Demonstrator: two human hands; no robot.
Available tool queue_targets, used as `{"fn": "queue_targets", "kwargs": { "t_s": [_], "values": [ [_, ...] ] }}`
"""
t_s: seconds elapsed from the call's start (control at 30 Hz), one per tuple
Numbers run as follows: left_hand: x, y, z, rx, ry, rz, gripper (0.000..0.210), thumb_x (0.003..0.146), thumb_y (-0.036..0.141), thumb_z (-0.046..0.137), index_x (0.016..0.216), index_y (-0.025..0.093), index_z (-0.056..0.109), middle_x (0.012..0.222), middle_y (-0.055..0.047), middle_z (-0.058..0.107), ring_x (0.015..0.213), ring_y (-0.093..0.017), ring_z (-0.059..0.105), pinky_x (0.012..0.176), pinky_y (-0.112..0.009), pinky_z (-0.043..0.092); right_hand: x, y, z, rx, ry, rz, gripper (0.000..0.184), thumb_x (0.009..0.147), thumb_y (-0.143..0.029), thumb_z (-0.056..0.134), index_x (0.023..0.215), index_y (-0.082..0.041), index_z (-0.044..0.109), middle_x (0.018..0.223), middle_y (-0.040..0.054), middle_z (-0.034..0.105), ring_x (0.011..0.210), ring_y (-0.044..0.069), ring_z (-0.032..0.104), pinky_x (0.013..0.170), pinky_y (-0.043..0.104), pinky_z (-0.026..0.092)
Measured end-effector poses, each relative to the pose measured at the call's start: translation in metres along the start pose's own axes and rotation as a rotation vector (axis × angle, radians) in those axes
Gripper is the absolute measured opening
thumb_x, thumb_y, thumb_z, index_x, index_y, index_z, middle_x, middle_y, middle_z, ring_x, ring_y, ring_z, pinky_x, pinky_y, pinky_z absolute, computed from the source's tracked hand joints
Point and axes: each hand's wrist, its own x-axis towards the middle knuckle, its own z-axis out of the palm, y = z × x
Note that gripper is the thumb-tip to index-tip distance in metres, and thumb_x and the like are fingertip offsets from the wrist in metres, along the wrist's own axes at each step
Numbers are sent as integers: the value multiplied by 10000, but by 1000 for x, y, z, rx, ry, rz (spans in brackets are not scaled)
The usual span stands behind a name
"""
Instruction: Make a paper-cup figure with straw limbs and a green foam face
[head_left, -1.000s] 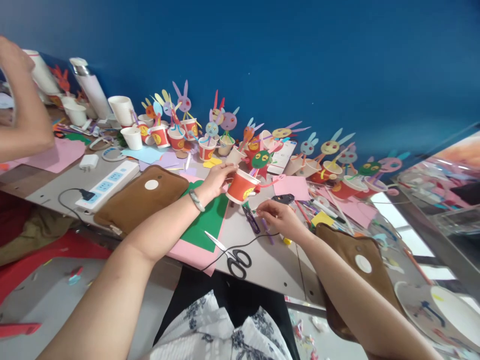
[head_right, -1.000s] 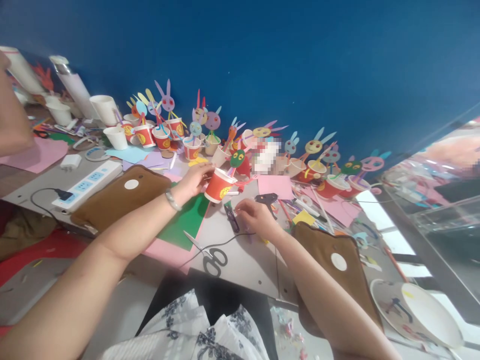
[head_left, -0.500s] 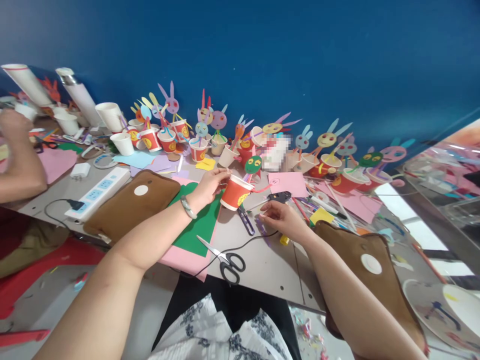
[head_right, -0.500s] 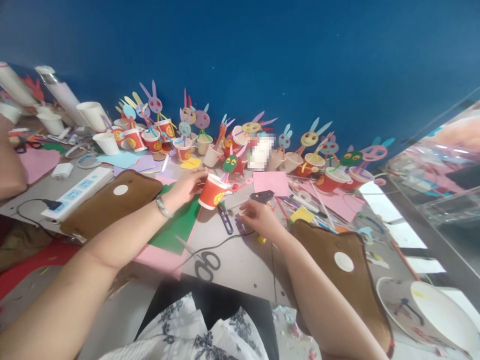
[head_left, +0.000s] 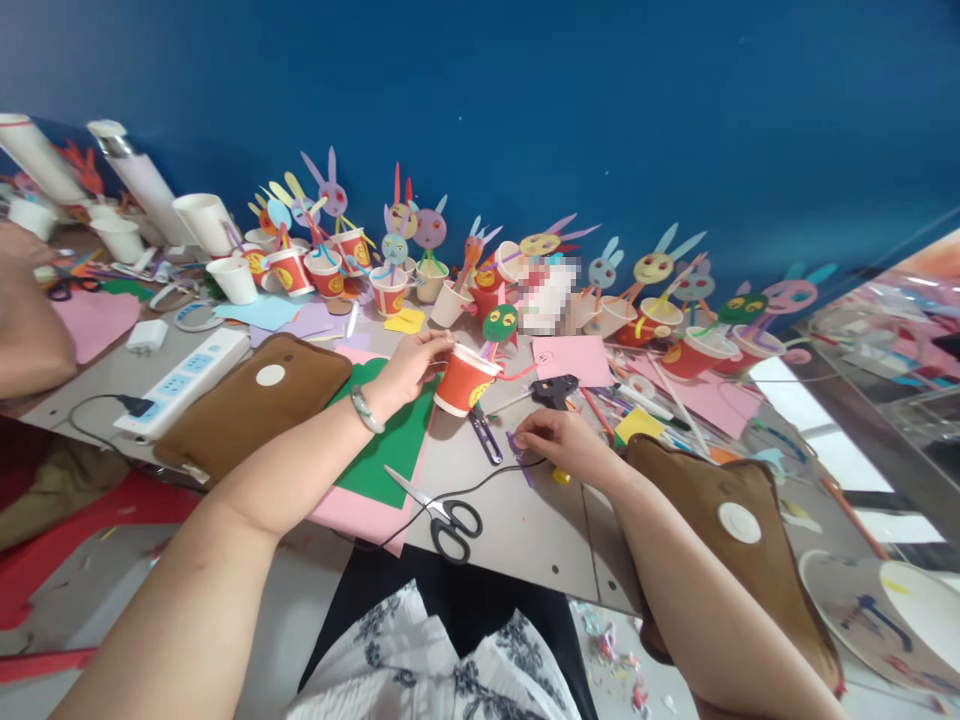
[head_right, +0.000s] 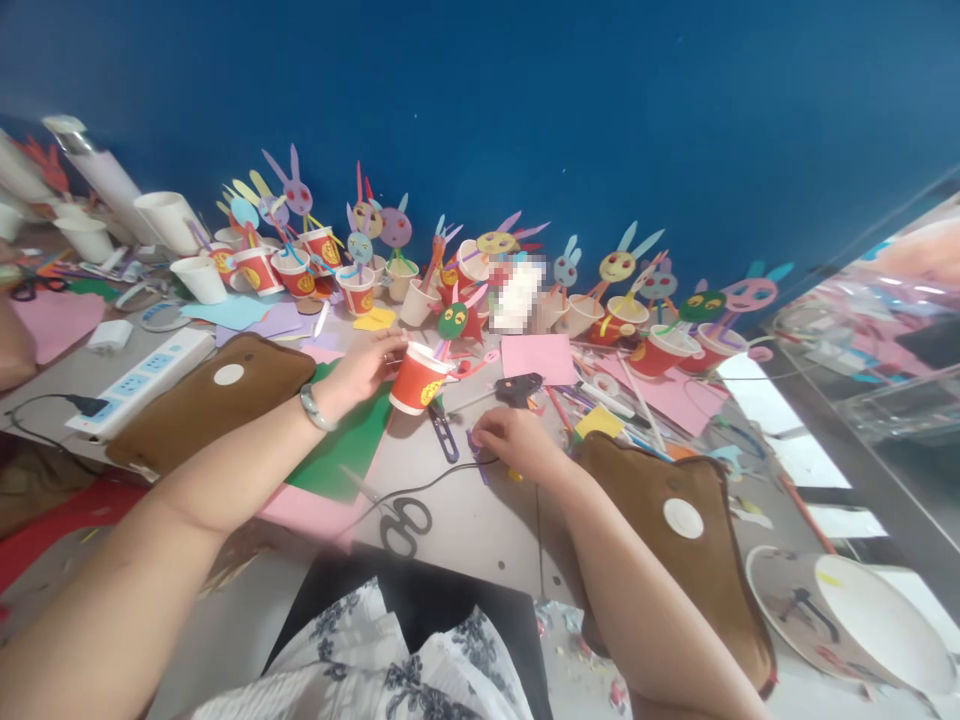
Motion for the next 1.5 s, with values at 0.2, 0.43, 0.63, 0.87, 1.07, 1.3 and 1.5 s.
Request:
{"fn": "queue_targets", "kwargs": {
  "t_s": [0.2, 0.43, 0.63, 0.87, 1.07, 1.3, 1.5],
  "values": [
    [-1, -1, 1, 9, 11, 4, 204, 659, 205, 773, 791, 153, 626, 739, 11, 647, 629, -84, 599, 596, -199, 452, 2, 1, 3, 27, -19, 66, 128, 784, -311, 643, 761, -201, 705, 706, 22, 726, 660, 167, 637, 639, 280, 474],
    [-3, -1, 4, 38, 19, 6, 122, 721, 165, 724, 790, 149, 625, 723, 5, 643, 628, -83, 603, 585, -191, 446, 6, 7, 7, -110, 86, -62, 105, 755, -269, 638, 681, -198, 656, 649, 23, 668, 607, 148, 568, 606, 273, 419],
    [-1, -5, 4, 91, 22, 38, 96, 759, 192, 730, 779, 151, 645, 750, -9, 658, 637, -85, 606, 574, -195, 447, 7, 9, 0, -236, 95, -92, 110, 766, -236, 593, 702, -199, 674, 709, 46, 692, 631, 161, 578, 631, 285, 423],
    [-3, -7, 4, 123, 4, 56, 136, 752, 185, 754, 735, 137, 629, 665, 5, 604, 562, -68, 551, 546, -199, 445, -13, 10, -34, -535, 175, 16, 131, 739, -205, 586, 785, -236, 705, 704, 22, 709, 640, 180, 591, 618, 299, 371],
    [2, -13, 2, 151, -5, 59, 111, 736, 177, 730, 741, 134, 627, 649, 7, 599, 553, -80, 564, 537, -208, 453, -32, 9, -42, -695, -66, 94, 232, 730, -106, 603, 840, -262, 735, 706, 52, 689, 623, 202, 590, 587, 322, 295],
    [6, -17, -1, 157, 19, 66, 132, 705, 189, 752, 723, 140, 630, 682, 4, 620, 577, -73, 568, 571, -209, 459, -29, 3, -31, -712, -157, 70, 256, 691, 7, 566, 756, -230, 636, 677, 57, 635, 633, 213, 593, 668, 346, 356],
    [10, -19, -5, 164, 32, 62, 119, 718, 184, 733, 725, 140, 623, 663, 2, 620, 558, -72, 566, 575, -210, 467, -34, -9, -41, -672, -114, 57, 200, 672, -98, 639, 801, -250, 627, 681, 19, 634, 624, 195, 573, 609, 309, 316]
  ]
}}
